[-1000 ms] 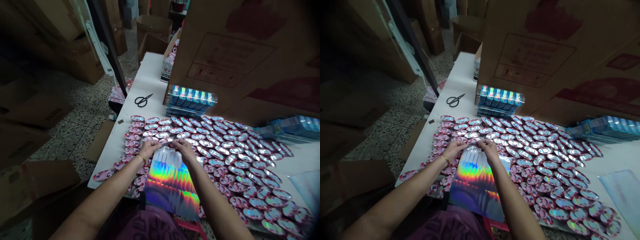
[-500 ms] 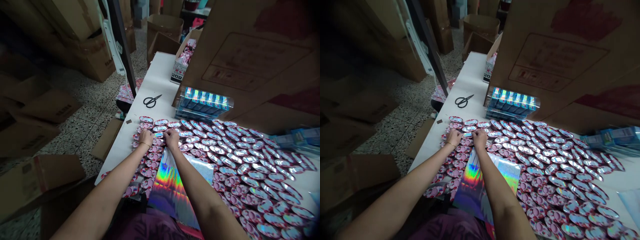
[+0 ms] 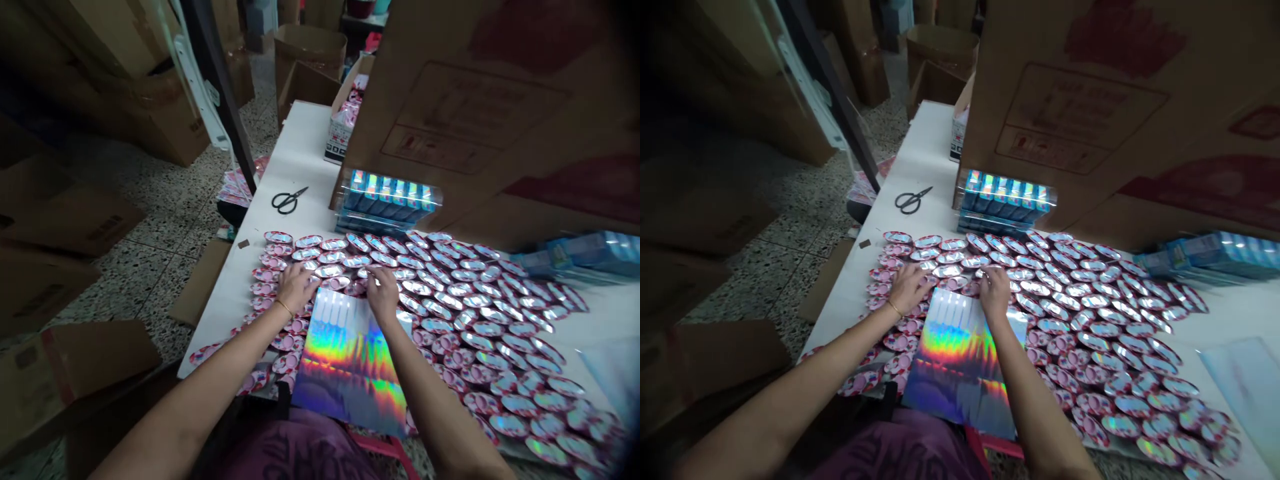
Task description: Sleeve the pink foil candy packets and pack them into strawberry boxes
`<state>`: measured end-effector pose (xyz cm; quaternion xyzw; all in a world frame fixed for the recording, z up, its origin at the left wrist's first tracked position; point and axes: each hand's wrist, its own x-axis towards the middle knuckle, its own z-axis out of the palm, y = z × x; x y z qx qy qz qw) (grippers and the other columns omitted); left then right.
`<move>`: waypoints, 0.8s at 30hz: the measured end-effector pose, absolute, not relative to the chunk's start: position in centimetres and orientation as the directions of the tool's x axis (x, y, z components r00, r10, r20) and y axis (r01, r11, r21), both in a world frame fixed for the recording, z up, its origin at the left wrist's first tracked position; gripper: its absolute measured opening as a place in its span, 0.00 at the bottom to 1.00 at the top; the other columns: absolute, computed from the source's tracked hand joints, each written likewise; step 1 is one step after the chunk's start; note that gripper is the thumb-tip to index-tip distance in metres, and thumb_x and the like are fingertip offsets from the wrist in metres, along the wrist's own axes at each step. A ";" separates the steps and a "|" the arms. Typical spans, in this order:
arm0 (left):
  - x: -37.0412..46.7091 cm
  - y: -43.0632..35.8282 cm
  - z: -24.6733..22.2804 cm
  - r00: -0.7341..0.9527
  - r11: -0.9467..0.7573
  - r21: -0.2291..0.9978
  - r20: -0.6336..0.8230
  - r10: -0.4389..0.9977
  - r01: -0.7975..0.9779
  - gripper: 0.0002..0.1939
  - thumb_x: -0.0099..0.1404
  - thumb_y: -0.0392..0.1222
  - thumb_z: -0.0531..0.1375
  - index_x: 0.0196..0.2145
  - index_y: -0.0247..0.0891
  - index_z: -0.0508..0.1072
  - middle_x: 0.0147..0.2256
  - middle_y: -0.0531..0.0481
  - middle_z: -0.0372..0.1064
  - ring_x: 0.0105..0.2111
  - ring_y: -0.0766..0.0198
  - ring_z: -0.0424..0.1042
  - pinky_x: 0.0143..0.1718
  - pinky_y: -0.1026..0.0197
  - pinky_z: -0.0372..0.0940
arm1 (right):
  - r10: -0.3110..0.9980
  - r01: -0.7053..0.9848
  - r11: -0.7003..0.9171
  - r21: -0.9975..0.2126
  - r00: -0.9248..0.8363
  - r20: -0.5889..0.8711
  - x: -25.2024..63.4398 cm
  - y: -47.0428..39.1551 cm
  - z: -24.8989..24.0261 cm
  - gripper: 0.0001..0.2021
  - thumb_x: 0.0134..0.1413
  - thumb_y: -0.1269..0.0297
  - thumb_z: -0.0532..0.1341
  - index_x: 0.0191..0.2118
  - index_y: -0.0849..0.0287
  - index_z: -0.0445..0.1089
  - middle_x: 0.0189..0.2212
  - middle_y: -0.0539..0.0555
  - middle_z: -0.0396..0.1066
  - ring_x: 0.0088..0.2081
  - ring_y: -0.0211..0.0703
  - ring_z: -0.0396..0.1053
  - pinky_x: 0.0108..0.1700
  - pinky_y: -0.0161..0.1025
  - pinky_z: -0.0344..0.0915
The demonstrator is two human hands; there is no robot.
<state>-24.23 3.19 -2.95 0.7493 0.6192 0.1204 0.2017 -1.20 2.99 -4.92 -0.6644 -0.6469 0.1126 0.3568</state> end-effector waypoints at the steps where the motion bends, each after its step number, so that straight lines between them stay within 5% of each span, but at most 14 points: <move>1: -23.0 2.5 -3.1 0.289 -0.225 0.470 -0.068 0.955 0.853 0.18 0.57 0.50 0.57 0.46 0.46 0.66 0.46 0.47 0.61 0.47 0.55 0.58 0.46 0.53 0.54 | 0.941 0.790 0.086 -0.608 0.135 0.309 0.7 1.6 -4.7 0.12 0.54 0.66 0.51 0.37 0.58 0.71 0.32 0.55 0.67 0.36 0.43 0.63 0.41 0.40 0.59; 4: -19.4 1.3 -3.7 0.425 -0.324 0.491 -0.107 0.899 0.809 0.21 0.52 0.49 0.62 0.45 0.46 0.67 0.49 0.47 0.58 0.50 0.52 0.55 0.46 0.51 0.53 | 0.970 0.846 0.098 -0.524 0.037 0.241 4.1 -1.7 -4.6 0.13 0.55 0.65 0.51 0.39 0.58 0.71 0.33 0.56 0.67 0.36 0.43 0.63 0.40 0.40 0.60; 11: -16.7 1.1 -4.9 0.364 -0.267 0.476 -0.121 0.924 0.838 0.14 0.51 0.43 0.64 0.35 0.41 0.68 0.49 0.47 0.59 0.51 0.54 0.53 0.48 0.51 0.51 | 0.982 0.955 0.181 -0.234 -0.163 0.094 2.8 -3.6 -6.6 0.15 0.57 0.64 0.51 0.47 0.57 0.68 0.38 0.58 0.67 0.40 0.47 0.60 0.41 0.43 0.57; 24: -16.7 0.3 -5.2 0.311 -0.223 0.523 -0.084 0.947 0.822 0.09 0.53 0.42 0.62 0.32 0.40 0.66 0.46 0.48 0.62 0.50 0.55 0.55 0.48 0.51 0.50 | 0.919 0.892 0.390 -0.230 -0.364 0.149 4.2 -5.9 -5.2 0.10 0.56 0.71 0.51 0.37 0.59 0.69 0.38 0.58 0.68 0.36 0.45 0.60 0.37 0.41 0.58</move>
